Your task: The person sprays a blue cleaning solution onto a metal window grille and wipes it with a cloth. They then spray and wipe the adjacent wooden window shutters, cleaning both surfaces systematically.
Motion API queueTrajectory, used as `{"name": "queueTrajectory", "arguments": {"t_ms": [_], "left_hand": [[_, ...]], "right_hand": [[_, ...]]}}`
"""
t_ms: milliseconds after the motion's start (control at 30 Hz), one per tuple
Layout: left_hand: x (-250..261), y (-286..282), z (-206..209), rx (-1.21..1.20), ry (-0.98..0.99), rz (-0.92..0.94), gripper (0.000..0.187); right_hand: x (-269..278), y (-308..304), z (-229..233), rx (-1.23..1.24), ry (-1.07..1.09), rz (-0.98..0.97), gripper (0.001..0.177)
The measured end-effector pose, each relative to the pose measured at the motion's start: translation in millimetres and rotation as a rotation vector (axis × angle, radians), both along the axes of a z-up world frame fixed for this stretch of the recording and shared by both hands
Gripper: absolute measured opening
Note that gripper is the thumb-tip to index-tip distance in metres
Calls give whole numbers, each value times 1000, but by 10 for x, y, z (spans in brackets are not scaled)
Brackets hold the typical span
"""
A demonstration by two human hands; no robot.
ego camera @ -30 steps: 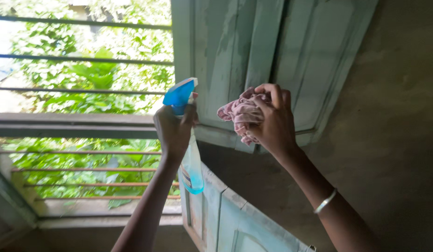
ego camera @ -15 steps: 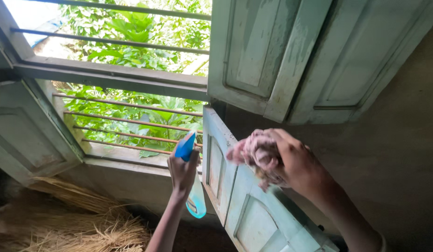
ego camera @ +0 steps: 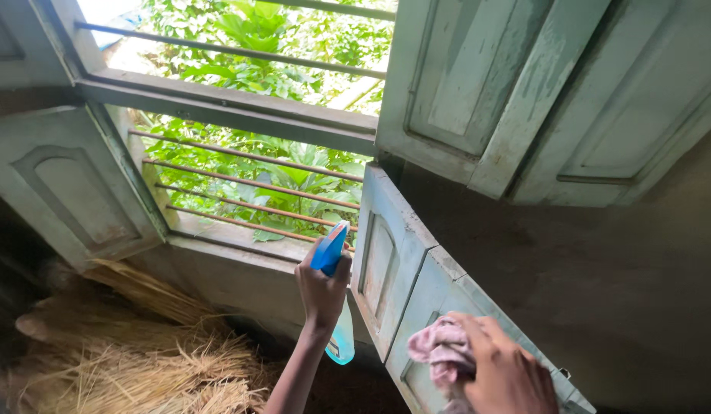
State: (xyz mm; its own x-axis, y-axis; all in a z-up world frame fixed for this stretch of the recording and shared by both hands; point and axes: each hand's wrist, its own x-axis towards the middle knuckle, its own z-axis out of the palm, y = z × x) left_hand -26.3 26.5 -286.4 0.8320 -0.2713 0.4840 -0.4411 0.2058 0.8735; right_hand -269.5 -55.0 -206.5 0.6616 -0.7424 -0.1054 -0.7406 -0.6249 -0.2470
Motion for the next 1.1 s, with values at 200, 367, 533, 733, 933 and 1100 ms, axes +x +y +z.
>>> {"name": "queueTrajectory", "arguments": {"t_ms": [200,367,533,733,933,1100], "left_hand": [[155,-36,211,-63,-81,-45,26],[447,-68,309,-17,-132,-89,31],[766,-297,494,-86,-219,-173,33],[992,-693,989,-38,-175,-342,28],[994,-907,1338,-32,-219,-454,30],[839,-924,1459,2,-198,-598,28]], "right_hand": [[99,-9,166,33,-71,-289,52],[61,-341,63,45,-162,-124,67],[157,-644,56,107,-730,333,52],[594,-790,673,-260,-829,439,37],[971,-950,915,-211,-839,215,35],[940,-1063,863,-397,-963,301,23]]}}
